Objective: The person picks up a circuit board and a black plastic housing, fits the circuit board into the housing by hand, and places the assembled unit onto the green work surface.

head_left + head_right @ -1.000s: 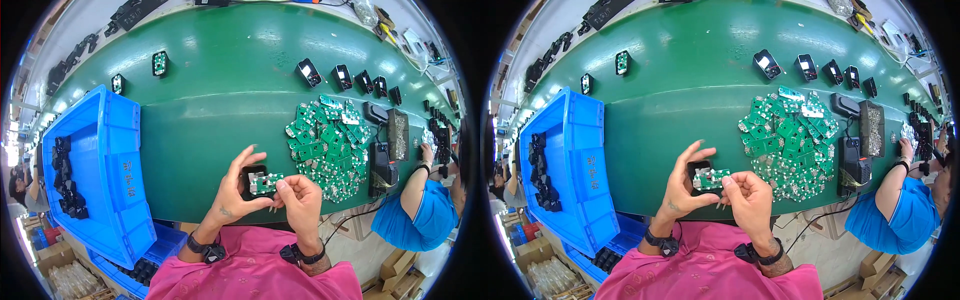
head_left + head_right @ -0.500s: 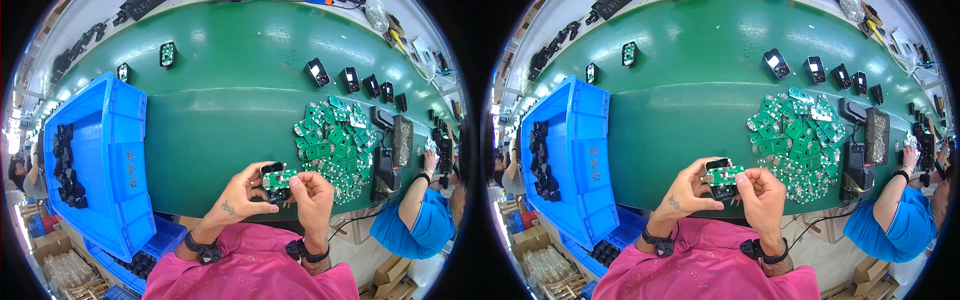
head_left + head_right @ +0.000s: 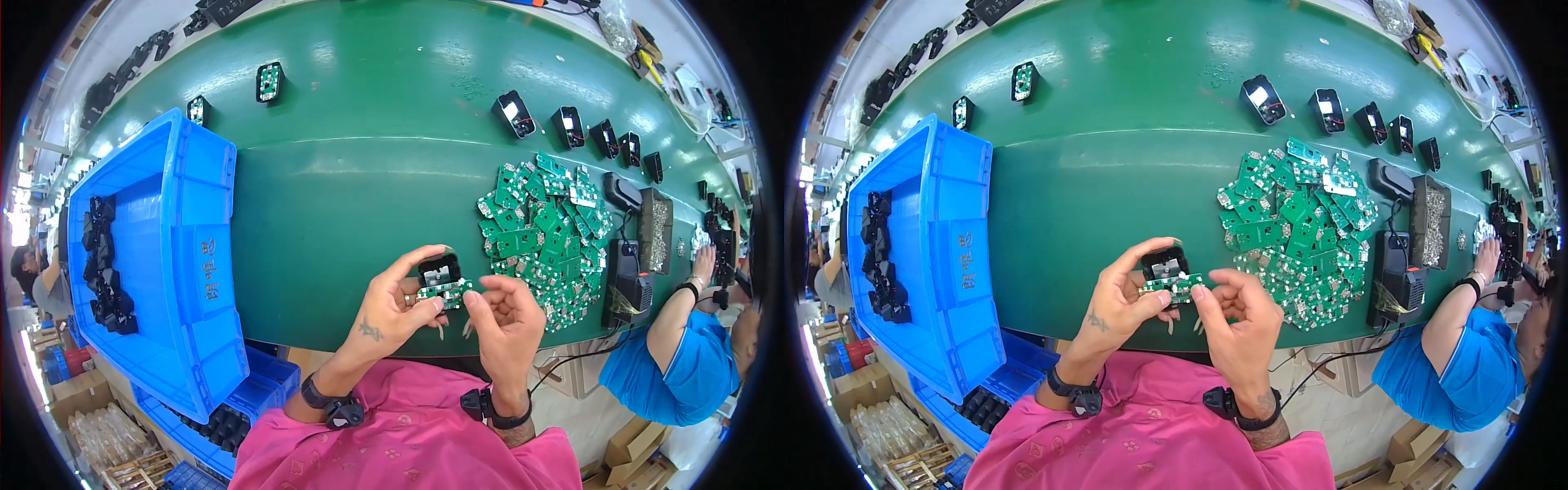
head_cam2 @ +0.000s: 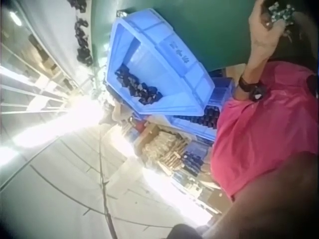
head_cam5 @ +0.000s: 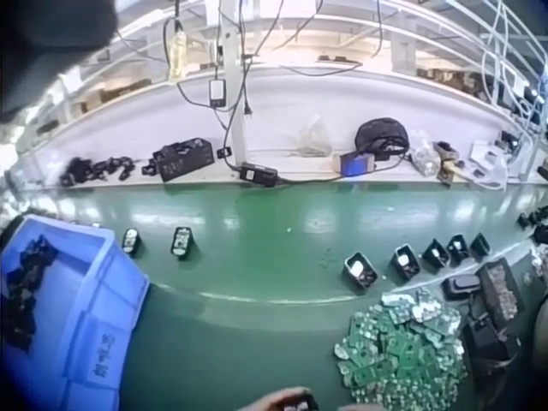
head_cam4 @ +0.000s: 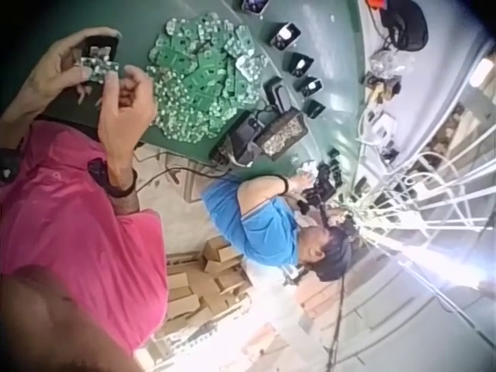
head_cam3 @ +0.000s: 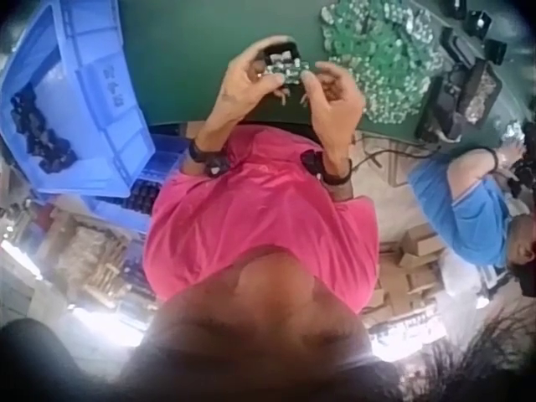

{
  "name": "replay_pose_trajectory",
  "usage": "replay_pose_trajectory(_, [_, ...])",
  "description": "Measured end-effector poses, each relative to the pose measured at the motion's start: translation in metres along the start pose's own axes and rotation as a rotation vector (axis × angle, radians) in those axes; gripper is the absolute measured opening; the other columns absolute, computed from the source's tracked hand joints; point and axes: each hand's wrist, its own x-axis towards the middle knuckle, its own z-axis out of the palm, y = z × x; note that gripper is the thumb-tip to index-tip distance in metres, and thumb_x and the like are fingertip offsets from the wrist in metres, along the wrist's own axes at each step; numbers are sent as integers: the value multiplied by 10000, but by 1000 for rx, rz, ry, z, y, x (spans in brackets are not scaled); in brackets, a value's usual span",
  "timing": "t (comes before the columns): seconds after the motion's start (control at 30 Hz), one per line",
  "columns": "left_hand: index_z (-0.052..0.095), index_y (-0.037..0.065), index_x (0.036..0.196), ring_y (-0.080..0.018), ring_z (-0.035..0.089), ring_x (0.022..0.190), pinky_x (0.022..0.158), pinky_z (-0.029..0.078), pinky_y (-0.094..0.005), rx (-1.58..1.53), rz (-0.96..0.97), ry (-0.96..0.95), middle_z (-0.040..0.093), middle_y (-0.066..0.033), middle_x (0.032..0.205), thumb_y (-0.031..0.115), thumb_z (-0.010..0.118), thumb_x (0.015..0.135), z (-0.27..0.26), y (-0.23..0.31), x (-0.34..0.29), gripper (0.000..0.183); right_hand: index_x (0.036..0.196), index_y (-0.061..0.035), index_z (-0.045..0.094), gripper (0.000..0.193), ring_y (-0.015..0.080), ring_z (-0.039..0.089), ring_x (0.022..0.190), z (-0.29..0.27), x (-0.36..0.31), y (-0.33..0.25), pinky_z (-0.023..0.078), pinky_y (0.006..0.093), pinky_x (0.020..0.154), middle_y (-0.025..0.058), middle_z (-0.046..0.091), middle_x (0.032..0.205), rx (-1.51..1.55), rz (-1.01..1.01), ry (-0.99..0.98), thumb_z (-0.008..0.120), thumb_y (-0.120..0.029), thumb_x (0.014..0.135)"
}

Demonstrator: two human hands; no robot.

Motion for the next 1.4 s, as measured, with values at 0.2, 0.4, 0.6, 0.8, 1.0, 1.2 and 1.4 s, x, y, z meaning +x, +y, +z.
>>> replay_pose_trajectory(0.2, [450, 27, 1392, -111, 657, 847, 694, 555, -241, 80, 73, 62, 645, -119, 1083, -61, 581, 849, 10, -4, 0, 565, 1091, 58, 662, 196, 95, 613, 597, 2, -4, -11, 512, 215, 535, 67, 653, 748, 183, 100, -72, 603, -42, 933])
replay_pose_trajectory(0.4, [460, 9, 1378, -115, 635, 935, 760, 557, -235, 149, 78, 39, 598, -107, 1177, -78, 618, 862, 13, -7, -1, 546, 1049, 54, 662, 163, 89, 601, 597, 5, -5, -10, 501, 215, 534, 62, 647, 753, 201, 116, -92, 596, -54, 947])
replay_pose_trajectory(0.6, [468, -2, 1373, -138, 642, 947, 809, 556, -264, 311, 285, 155, 614, -110, 1143, -101, 627, 823, 20, -6, -4, 580, 941, 22, 649, 94, 97, 586, 623, 8, -9, 0, 461, 233, 526, 38, 602, 712, -221, -277, 68, 595, -55, 945])
replay_pose_trajectory(0.8, [548, 73, 1337, -150, 673, 877, 714, 580, -283, 437, 455, 225, 660, -127, 1088, -73, 648, 783, 21, 0, -3, 581, 876, -7, 627, 41, 237, 571, 595, -9, 1, -21, 411, 347, 530, 98, 565, 686, -539, -401, -131, 655, -37, 866])
replay_pose_trajectory(1.0, [556, 24, 1317, -154, 670, 944, 781, 577, -270, 548, 448, 150, 654, -122, 1136, -105, 651, 758, 22, 8, -9, 582, 856, -6, 631, 34, 271, 571, 595, -17, 9, -28, 419, 359, 527, 111, 584, 709, -568, -473, -261, 659, -17, 840])
replay_pose_trajectory(1.2, [566, 55, 1321, -156, 679, 922, 749, 580, -267, 668, 444, 162, 679, -126, 1087, -84, 658, 738, 25, 9, -8, 606, 865, 15, 636, 38, 293, 586, 613, -21, 10, -26, 437, 374, 542, 120, 586, 720, -633, -498, -315, 652, 9, 831])
replay_pose_trajectory(1.4, [575, 82, 1316, -199, 686, 815, 682, 584, -279, 847, 540, 111, 678, -121, 1074, -76, 667, 704, 22, 4, -6, 639, 850, 7, 639, 44, 317, 603, 640, -27, 12, -31, 450, 392, 555, 136, 598, 738, -698, -431, -381, 659, 2, 811])
